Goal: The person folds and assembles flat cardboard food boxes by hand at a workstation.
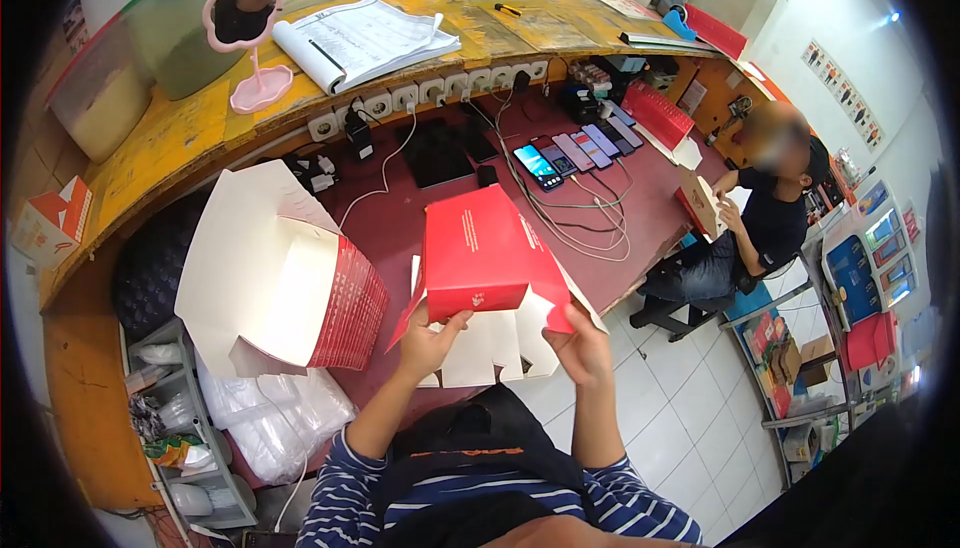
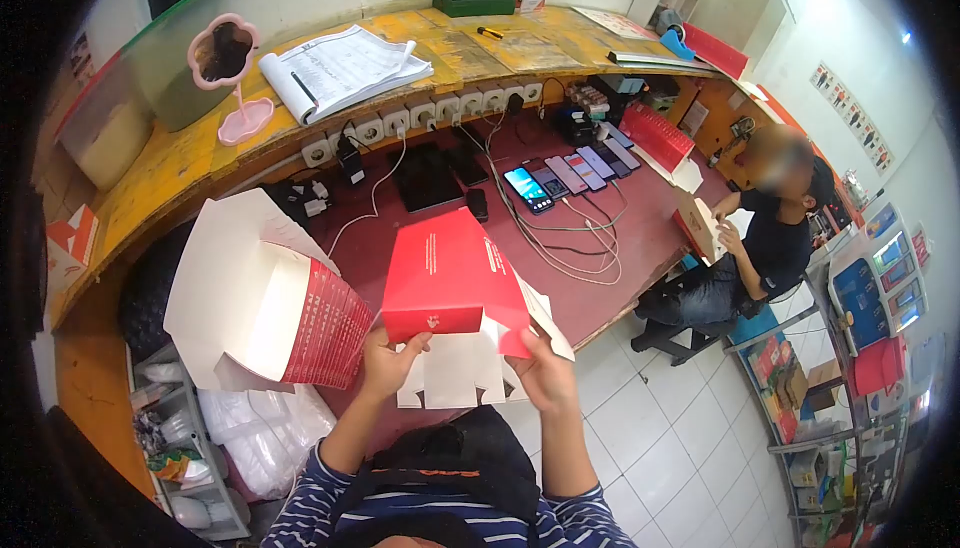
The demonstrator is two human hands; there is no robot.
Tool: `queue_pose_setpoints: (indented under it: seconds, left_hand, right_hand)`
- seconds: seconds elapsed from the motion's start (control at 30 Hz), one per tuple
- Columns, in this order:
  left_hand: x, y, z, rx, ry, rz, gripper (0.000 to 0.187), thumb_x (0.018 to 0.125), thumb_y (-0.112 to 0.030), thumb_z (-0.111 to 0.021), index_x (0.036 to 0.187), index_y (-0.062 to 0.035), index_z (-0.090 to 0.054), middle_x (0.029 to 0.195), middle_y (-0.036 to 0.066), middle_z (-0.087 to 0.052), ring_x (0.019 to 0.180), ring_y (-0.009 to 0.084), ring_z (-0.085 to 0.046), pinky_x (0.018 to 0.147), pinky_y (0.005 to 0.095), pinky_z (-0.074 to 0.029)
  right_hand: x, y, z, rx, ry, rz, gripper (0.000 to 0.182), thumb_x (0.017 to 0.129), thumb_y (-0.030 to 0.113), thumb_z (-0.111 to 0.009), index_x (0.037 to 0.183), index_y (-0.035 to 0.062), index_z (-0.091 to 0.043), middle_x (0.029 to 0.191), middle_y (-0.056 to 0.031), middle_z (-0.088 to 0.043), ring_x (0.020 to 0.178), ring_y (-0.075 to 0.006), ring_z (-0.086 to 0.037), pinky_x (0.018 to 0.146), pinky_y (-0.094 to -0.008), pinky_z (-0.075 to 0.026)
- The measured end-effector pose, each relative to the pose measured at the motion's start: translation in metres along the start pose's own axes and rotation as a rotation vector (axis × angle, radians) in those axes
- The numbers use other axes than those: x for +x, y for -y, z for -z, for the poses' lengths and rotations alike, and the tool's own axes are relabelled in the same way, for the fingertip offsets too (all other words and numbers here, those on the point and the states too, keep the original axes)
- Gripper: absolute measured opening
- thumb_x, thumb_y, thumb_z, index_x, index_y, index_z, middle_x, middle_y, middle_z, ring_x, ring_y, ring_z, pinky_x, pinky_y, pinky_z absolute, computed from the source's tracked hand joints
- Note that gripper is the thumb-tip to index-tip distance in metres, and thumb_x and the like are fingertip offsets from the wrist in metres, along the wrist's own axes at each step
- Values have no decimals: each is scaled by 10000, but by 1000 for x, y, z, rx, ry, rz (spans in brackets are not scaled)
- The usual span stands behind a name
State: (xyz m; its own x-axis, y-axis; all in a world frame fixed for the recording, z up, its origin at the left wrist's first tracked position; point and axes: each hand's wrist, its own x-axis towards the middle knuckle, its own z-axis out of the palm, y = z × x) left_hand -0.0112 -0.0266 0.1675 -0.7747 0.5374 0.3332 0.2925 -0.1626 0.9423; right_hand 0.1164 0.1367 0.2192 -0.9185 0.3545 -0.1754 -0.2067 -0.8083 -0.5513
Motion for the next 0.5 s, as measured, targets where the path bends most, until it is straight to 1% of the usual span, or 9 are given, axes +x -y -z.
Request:
queue_pose_setpoints:
  seconds: [0.07,0.1,0.17,0.2,0.3,0.37,0.4,0.43,0.5]
  left_hand:
    - [-4,-15,-22,-110,-87,-10,124,768,-11,-547,885,20,-520,722,59,-566,588,110,-536,515,220,-436]
    - [-6,-24,-35,-221,-171,-21,130,774,-19,-544,893,23,-514,731,64,-566,579,114,-538,507,221,-440]
    - [-12,-27,-50,-367,-208,8,143,791,-33,-525,919,23,-498,750,74,-564,581,121,-538,481,218,-437]
    - [-13,-21,-52,-401,-176,37,149,806,-64,-511,931,16,-494,772,72,-563,598,124,-540,476,223,-435]
    - [-6,-35,-35,-537,-82,152,190,840,-167,-474,945,-11,-500,829,68,-562,697,132,-544,542,237,-431]
    - [2,-57,-22,-1506,-272,636,151,842,-155,-466,900,-33,-531,789,56,-573,730,101,-528,643,216,-398]
    - [0,-45,-14,-1599,-236,625,142,839,-156,-469,900,-48,-539,787,33,-566,759,81,-504,687,202,-363]
    - [-5,-27,-13,-1600,-234,630,142,839,-156,-469,900,-48,-539,787,33,-566,759,81,-504,687,202,-363]
    - [-14,-9,-16,-842,-154,425,98,819,-131,-511,849,-47,-552,748,11,-556,700,58,-494,630,186,-365]
  right_hand:
    - [9,-34,-7,-618,-323,492,164,768,59,-558,923,43,-505,808,-45,-564,716,-123,-518,666,-265,-430]
    - [11,-55,-11,-655,-486,613,183,734,7,-590,891,37,-500,823,-65,-556,729,-112,-514,678,-249,-427]
    - [18,-83,-15,-317,-436,687,167,733,13,-593,863,58,-498,826,-49,-554,738,-126,-522,662,-246,-427]
    - [19,-76,-23,-316,-432,689,167,733,13,-593,863,58,-498,826,-49,-554,738,-126,-522,662,-246,-427]
    - [17,-59,-30,13,-169,251,177,730,6,-593,851,95,-500,847,-35,-551,762,-136,-522,645,-242,-426]
    - [26,-63,0,47,-183,326,233,740,16,-581,933,120,-504,915,-34,-547,791,-141,-517,632,-252,-426]
    - [24,-56,-15,-101,-289,381,312,745,21,-576,1032,100,-483,978,-46,-537,855,-137,-508,694,-266,-429]
    - [20,-55,-24,-101,-294,383,312,745,21,-576,1032,100,-483,978,-46,-537,855,-137,-508,694,-266,-429]
    - [14,-54,-36,-338,-309,543,369,742,30,-582,1087,70,-458,1003,-48,-533,916,-144,-493,759,-274,-416]
